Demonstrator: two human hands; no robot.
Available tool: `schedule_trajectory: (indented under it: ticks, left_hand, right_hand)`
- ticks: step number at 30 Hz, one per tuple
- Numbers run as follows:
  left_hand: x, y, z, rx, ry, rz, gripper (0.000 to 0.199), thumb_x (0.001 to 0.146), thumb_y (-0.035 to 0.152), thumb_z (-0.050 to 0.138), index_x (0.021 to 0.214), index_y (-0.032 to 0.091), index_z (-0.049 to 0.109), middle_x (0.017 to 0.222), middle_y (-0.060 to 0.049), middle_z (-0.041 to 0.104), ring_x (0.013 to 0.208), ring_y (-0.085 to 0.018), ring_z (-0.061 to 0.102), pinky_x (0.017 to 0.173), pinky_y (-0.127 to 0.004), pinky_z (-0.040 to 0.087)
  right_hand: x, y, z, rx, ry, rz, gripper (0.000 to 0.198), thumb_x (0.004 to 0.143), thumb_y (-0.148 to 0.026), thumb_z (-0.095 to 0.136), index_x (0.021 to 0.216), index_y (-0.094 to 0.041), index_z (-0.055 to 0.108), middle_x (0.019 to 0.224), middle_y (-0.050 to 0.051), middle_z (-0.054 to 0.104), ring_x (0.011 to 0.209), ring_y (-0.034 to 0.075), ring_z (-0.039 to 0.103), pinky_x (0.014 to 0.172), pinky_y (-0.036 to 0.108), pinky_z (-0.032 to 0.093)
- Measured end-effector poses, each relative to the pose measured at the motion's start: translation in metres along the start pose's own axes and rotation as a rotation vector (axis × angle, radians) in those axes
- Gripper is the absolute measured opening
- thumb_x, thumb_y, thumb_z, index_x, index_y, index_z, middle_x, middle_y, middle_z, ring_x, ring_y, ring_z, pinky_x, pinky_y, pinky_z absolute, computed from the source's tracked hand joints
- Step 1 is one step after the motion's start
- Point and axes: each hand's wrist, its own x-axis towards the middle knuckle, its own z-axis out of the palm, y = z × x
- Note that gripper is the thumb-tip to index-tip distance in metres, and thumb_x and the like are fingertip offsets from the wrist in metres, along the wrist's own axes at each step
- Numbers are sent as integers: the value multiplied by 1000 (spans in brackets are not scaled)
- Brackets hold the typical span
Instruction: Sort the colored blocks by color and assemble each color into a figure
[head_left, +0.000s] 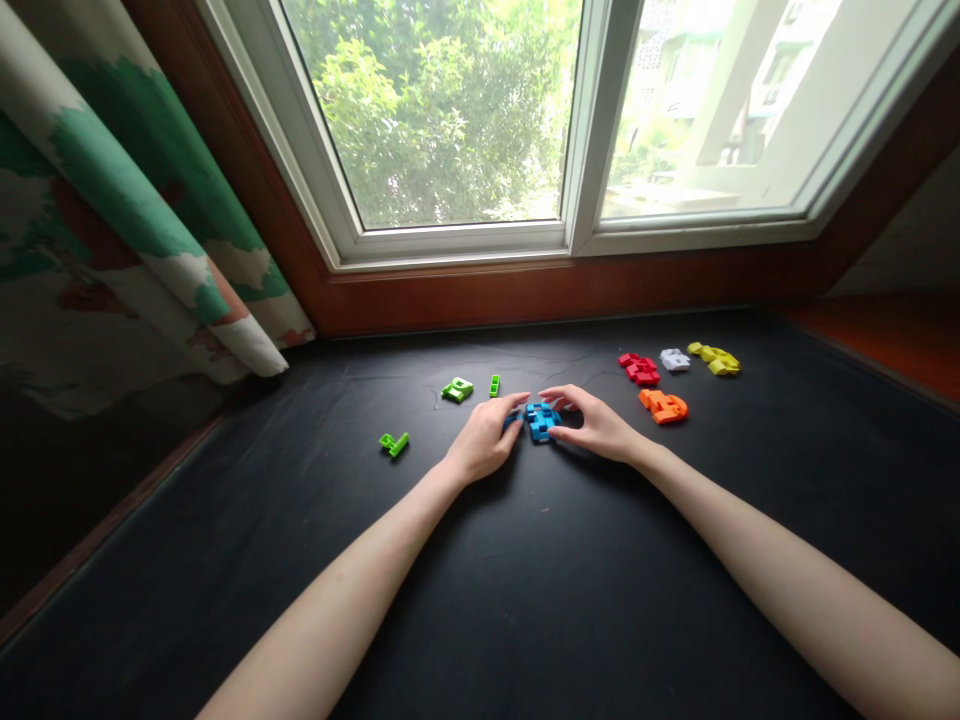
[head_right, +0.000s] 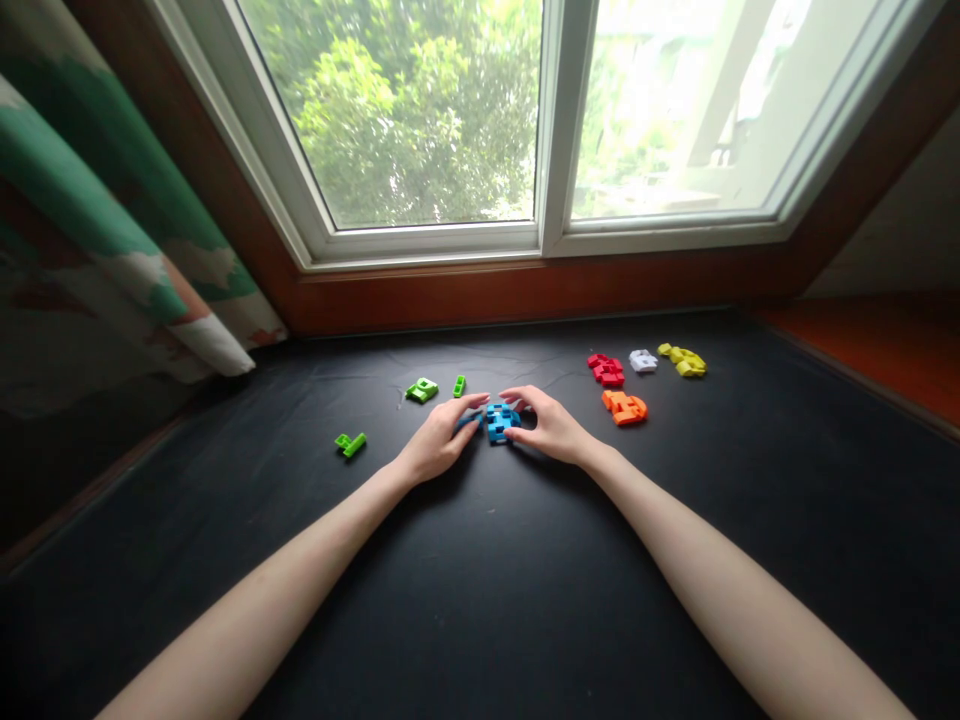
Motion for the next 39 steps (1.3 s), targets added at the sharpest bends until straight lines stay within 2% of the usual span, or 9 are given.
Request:
schedule_trajectory:
  ticks: [6,10,15,20,25,30,34,39]
  left_hand:
    - [-5,-1,-12,199,-33,11,34,79,24,67,111,16,57,109,-11,64,104,-28,58,94,-45,48]
    - [-7,-3,-14,246,-24,24,23,81,27,67,101,18,59,104,-9,62,102,-27,55,93,-44,47]
    - [-6,-7,-11,233,-6,62,8,86,22,63,93,18,61,97,-7,64,94,-24,57,90,-42,48]
    - [-6,-10,-9,231,34,69,4,89,21,61,93,18,60,93,-6,65,88,-22,59,86,-40,50]
    - [-6,-10,-6,137,109,31,8,92,17,55,100,18,59,98,-5,62,83,-18,63,80,-31,53]
    - [1,-10,-1,100,157,20,16,93,12,51,105,18,59,103,-6,64,95,-20,64,85,-32,53]
    - [9,-14,5,115,159,2,19,93,11,49,106,19,61,104,-6,64,96,-19,64,86,-33,53]
    - [14,-17,10,118,135,-1,19,93,13,49,103,18,64,101,-6,64,92,-19,65,85,-31,54]
  right_hand:
    - [0,-1,0,5,1,4,47,79,-30,69,123,-21,55,116,8,62,101,21,62,92,38,51]
    - [0,-3,0,7,-13,4,47,78,-29,71,122,-21,56,117,9,62,101,22,63,93,39,51]
    - [0,-5,0,-10,-24,-10,43,79,-27,69,120,-20,57,116,9,62,101,22,62,94,40,51]
    - [1,-6,-1,-22,-23,-6,43,79,-29,69,120,-22,58,115,8,62,101,22,63,93,40,51]
    - [1,-7,-1,-39,-13,0,45,78,-30,70,121,-22,57,116,8,61,100,22,63,92,40,51]
    - [2,-4,3,-45,34,11,40,84,-32,65,121,-22,58,117,10,62,103,23,62,93,41,51]
    - [4,-1,7,-91,92,46,31,90,-31,57,119,-22,61,114,10,64,102,23,62,93,42,50]
    - [5,-1,9,-141,92,28,30,92,-28,52,119,-24,63,113,9,67,103,24,60,96,44,47]
